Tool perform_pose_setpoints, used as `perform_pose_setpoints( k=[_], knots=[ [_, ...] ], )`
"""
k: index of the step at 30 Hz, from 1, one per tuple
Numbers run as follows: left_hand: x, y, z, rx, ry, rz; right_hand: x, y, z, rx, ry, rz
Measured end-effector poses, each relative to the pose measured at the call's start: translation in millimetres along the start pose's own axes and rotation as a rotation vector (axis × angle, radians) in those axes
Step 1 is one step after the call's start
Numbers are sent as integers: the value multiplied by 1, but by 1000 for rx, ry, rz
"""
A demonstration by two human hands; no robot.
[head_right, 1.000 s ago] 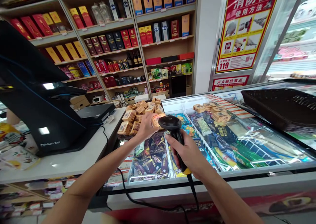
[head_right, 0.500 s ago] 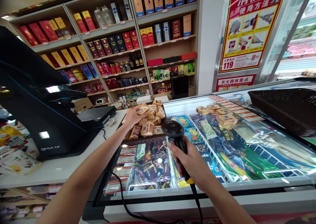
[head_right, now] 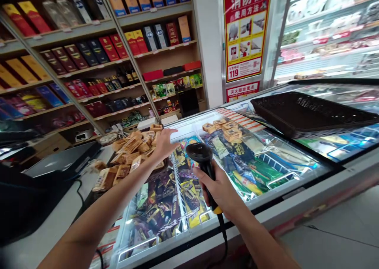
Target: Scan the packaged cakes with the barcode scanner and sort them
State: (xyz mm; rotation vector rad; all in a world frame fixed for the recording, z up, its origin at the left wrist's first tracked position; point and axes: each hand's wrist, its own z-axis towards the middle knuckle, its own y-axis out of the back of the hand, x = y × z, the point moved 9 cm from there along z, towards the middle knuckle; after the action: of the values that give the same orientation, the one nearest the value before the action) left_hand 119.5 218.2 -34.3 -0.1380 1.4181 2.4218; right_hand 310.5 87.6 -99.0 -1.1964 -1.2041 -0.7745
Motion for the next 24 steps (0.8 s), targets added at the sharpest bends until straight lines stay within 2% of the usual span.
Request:
perform_pose_setpoints(
  k=[4, 9, 11, 13, 15, 18, 21, 24],
  knots=[
    [-56, -79, 30, 114, -48, -87, 0, 48, 0, -106, 4, 20],
    [-110, -175, 65, 258, -8, -278, -3, 93, -1, -191, 0, 40],
    [-127, -203, 73, 288, 35, -338, -5, 105, -3, -220, -14, 42],
    [-139, -220, 75, 296, 76, -369, -5, 113, -6, -244, -25, 42],
    [-144, -227, 73, 284, 106, -383, -6, 118, -10, -274, -32, 42],
    [-139, -218, 63, 263, 120, -406, -6, 119, -14, -302, -39, 37],
    [-123, -190, 44, 263, 82, -409, -7, 109, -15, -275, -34, 33],
    [-96, -146, 19, 230, 61, -387, -5, 89, -15, -210, -22, 38]
  ],
)
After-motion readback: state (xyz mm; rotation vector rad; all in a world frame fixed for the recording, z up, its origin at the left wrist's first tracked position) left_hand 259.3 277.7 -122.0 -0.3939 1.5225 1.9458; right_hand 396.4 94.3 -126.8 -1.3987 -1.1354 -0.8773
